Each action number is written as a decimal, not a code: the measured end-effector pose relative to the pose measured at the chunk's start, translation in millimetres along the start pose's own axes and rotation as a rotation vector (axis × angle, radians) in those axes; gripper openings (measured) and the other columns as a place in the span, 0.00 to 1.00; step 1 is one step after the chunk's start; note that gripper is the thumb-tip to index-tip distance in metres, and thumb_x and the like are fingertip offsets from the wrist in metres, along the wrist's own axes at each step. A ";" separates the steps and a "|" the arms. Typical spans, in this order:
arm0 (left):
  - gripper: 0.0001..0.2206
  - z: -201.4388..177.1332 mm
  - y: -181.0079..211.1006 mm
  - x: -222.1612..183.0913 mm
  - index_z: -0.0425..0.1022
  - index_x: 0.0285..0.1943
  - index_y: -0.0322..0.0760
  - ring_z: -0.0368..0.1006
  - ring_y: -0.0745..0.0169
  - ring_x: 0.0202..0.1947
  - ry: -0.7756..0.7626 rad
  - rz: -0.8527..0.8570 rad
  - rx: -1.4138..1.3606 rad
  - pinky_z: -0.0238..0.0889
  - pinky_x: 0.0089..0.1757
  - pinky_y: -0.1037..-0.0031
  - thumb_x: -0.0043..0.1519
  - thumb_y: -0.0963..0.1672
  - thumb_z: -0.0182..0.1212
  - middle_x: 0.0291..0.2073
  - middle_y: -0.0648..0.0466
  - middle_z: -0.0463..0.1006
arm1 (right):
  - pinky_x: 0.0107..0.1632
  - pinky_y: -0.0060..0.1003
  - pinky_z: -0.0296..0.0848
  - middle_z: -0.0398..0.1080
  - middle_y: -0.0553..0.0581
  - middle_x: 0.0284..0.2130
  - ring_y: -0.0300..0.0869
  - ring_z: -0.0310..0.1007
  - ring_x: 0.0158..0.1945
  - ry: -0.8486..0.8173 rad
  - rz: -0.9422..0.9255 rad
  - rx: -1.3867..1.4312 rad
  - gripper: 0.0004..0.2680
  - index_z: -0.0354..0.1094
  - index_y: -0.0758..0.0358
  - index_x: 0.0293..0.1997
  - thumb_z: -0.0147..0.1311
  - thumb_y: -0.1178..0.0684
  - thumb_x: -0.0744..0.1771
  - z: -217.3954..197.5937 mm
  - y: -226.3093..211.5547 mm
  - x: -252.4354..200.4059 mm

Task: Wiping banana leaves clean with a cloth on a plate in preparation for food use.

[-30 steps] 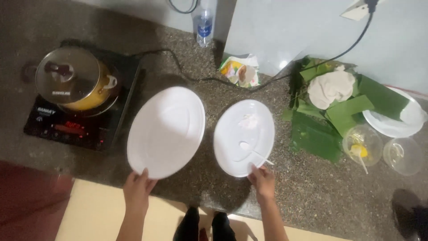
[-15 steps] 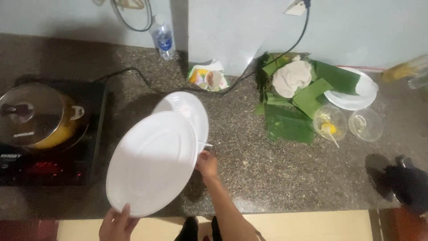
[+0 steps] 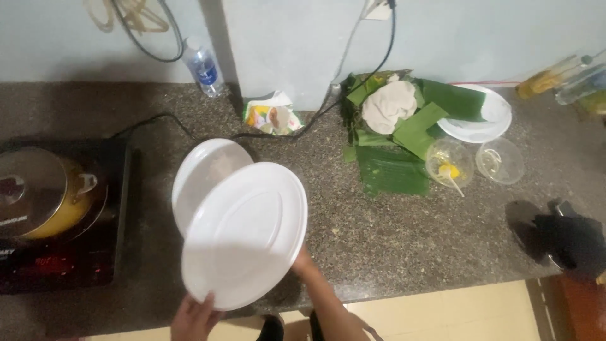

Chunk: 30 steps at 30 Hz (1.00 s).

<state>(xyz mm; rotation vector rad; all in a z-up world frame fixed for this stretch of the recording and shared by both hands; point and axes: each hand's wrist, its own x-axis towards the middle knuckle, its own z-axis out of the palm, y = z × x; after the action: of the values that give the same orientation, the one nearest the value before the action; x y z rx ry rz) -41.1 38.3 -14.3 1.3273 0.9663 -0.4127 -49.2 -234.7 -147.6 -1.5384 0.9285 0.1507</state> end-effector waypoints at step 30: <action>0.15 238.6 -187.6 -68.0 0.70 0.64 0.39 0.74 0.51 0.32 0.398 0.012 0.131 0.67 0.32 0.64 0.69 0.44 0.55 0.44 0.48 0.77 | 0.58 0.46 0.74 0.75 0.63 0.48 0.53 0.76 0.52 0.077 -0.888 -0.688 0.11 0.71 0.66 0.54 0.57 0.60 0.66 -314.8 -84.9 108.7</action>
<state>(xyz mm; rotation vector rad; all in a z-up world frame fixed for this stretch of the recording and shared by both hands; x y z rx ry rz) -135.2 -248.0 -91.1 1.5690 1.2755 -0.2065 -54.2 -570.8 -75.9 -2.4726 0.1613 -0.2590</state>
